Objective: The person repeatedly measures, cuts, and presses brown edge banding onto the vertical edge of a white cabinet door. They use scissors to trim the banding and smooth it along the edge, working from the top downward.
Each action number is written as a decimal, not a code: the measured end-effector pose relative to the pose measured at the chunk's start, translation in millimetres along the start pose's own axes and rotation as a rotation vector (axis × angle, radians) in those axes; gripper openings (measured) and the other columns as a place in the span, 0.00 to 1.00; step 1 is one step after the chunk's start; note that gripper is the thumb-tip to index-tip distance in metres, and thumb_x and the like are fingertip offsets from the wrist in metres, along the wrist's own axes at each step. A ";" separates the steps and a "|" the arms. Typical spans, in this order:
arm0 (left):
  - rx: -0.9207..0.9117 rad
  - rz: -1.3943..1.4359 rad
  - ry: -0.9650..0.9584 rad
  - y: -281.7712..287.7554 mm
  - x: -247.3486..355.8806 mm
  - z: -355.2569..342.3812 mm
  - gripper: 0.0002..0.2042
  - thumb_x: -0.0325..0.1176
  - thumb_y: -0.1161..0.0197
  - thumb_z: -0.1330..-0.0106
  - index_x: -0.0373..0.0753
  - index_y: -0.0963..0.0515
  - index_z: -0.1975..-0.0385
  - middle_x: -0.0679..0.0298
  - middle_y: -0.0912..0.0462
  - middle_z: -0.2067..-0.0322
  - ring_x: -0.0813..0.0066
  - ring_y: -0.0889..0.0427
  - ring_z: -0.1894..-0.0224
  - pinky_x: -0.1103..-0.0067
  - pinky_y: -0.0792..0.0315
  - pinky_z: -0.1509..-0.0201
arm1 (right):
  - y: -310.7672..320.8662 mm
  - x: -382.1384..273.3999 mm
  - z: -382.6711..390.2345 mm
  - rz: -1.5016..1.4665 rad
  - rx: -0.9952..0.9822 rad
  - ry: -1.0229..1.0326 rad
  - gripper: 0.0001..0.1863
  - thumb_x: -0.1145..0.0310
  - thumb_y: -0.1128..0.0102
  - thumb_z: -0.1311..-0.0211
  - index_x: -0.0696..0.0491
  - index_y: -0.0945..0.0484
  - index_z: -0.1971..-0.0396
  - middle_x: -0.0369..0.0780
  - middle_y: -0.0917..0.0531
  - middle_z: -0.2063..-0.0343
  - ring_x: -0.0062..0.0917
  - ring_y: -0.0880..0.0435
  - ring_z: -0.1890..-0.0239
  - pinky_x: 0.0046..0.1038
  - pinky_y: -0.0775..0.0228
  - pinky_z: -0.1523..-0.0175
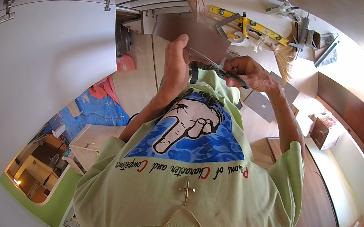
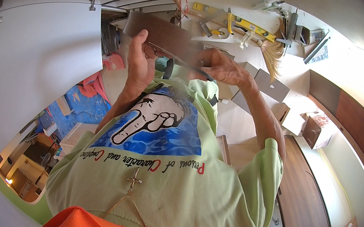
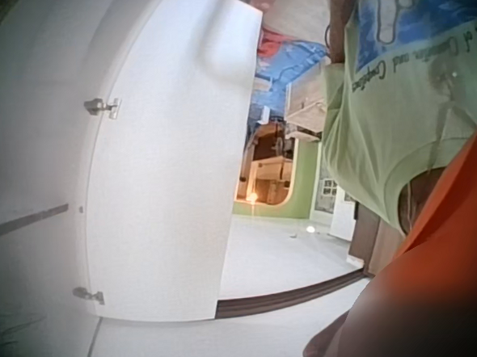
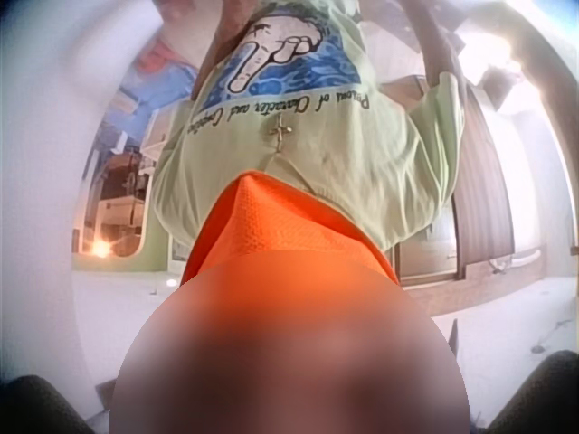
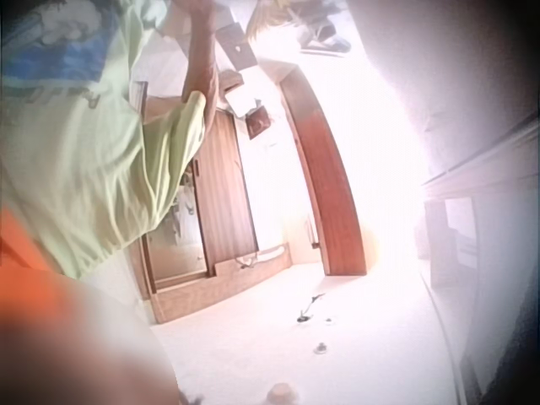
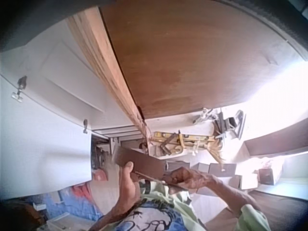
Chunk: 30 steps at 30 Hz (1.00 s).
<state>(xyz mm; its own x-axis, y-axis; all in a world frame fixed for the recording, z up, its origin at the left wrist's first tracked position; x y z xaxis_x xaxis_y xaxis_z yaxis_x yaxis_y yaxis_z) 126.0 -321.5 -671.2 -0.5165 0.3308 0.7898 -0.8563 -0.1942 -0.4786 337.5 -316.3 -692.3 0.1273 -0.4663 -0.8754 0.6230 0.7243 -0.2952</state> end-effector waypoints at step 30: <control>-0.007 -0.098 -0.004 -13.6 11.7 6.8 0.22 0.49 0.50 0.24 0.34 0.24 0.50 0.59 0.15 0.60 0.68 0.13 0.62 0.72 0.17 0.61 | -4.5 -0.2 1.2 -0.101 0.022 -0.106 0.30 0.45 0.20 0.52 0.57 0.22 0.68 0.29 0.27 0.76 0.14 0.33 0.72 0.23 0.46 0.68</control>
<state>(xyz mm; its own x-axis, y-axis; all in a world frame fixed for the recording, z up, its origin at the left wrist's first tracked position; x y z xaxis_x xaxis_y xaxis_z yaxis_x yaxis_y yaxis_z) 131.6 -321.3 -652.8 -0.4300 0.3442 0.8346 -0.9028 -0.1543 -0.4014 335.6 -320.0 -690.3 0.1432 -0.5884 -0.7958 0.6535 0.6601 -0.3705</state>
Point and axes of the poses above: each hand's wrist, its own z-axis away from the middle knuckle, its own y-axis out of the back of the hand, x = y × z, the point moved 3 cm from there along -z, towards the middle knuckle
